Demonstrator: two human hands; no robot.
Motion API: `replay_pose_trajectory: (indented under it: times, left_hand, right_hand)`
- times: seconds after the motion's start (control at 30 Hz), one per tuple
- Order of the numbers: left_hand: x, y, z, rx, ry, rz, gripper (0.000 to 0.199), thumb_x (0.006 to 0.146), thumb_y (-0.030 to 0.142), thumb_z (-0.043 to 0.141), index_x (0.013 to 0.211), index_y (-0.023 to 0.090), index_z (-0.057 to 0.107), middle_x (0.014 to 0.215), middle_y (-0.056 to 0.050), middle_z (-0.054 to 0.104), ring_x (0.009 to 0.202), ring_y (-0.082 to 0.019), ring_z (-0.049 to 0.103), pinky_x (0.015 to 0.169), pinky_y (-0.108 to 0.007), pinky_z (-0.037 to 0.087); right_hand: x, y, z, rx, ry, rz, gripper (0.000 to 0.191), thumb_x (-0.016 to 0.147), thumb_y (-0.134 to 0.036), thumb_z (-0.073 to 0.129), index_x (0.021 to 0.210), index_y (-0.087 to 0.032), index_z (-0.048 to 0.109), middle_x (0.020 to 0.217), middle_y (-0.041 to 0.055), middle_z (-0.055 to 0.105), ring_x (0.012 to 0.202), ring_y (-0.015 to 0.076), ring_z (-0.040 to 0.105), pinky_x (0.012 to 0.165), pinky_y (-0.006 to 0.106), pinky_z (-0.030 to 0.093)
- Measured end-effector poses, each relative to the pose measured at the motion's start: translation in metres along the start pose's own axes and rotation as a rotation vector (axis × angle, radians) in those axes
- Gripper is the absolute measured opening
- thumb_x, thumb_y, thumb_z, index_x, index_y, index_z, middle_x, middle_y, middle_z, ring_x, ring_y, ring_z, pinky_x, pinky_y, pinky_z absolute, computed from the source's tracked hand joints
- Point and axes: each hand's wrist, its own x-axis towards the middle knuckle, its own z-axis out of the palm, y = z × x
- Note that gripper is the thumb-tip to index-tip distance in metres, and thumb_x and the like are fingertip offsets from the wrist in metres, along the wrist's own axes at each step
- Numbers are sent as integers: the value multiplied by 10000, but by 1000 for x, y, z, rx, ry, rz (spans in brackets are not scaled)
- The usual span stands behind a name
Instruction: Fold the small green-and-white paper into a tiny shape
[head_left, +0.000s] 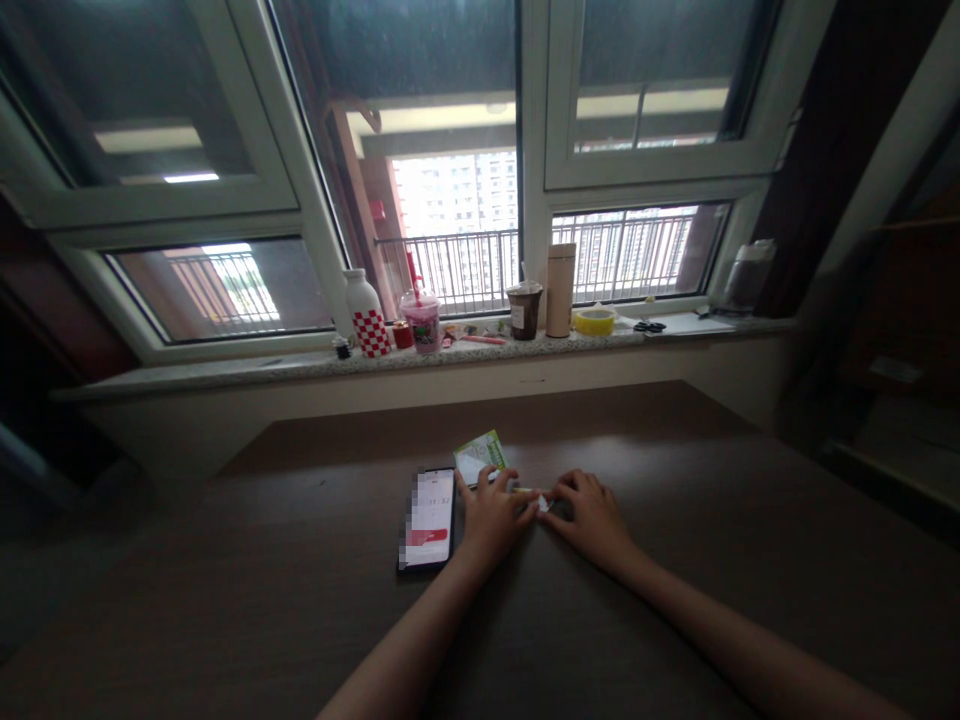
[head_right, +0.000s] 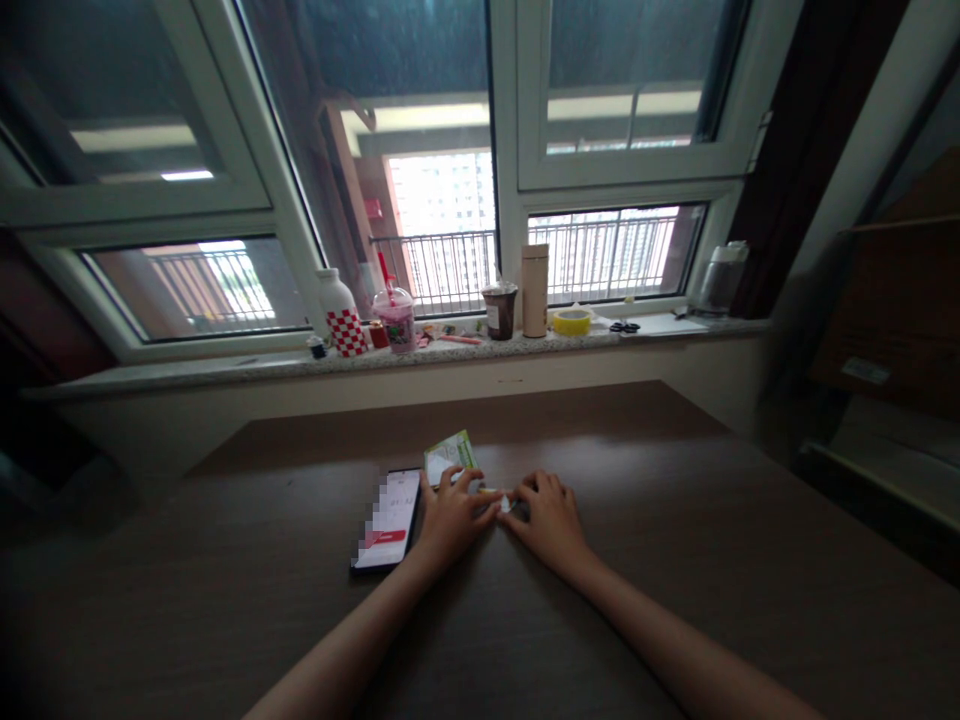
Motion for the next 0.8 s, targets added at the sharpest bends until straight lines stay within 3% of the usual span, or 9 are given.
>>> replay_pose_trajectory:
  times: [0.23, 0.63, 0.8]
  left_hand:
    - [0, 2, -2, -1, -4, -5, 206, 874, 494, 548, 1031, 491, 681, 1257, 34, 578, 1243, -319, 383, 1014, -774, -34]
    - [0, 1, -1, 17, 11, 10, 201, 866, 476, 568, 1035, 493, 674, 1259, 42, 577, 1250, -316, 380, 1014, -774, -25]
    - [-1, 2, -1, 10, 9, -2, 206, 868, 466, 567, 1040, 484, 678, 1268, 39, 575, 1256, -318, 371, 1027, -759, -49]
  right_hand:
    - [1, 5, 4, 34, 17, 36, 172, 845, -384, 599, 896, -272, 721, 990, 48, 594, 993, 215, 530, 877, 351, 392]
    - [1, 5, 2, 34, 3, 16, 243, 789, -442, 656, 951, -269, 709, 1031, 59, 588, 1017, 238, 530, 885, 374, 404]
    - [3, 12, 5, 99, 9, 37, 191, 861, -365, 584, 924, -290, 747, 995, 57, 613, 985, 214, 548, 885, 350, 414]
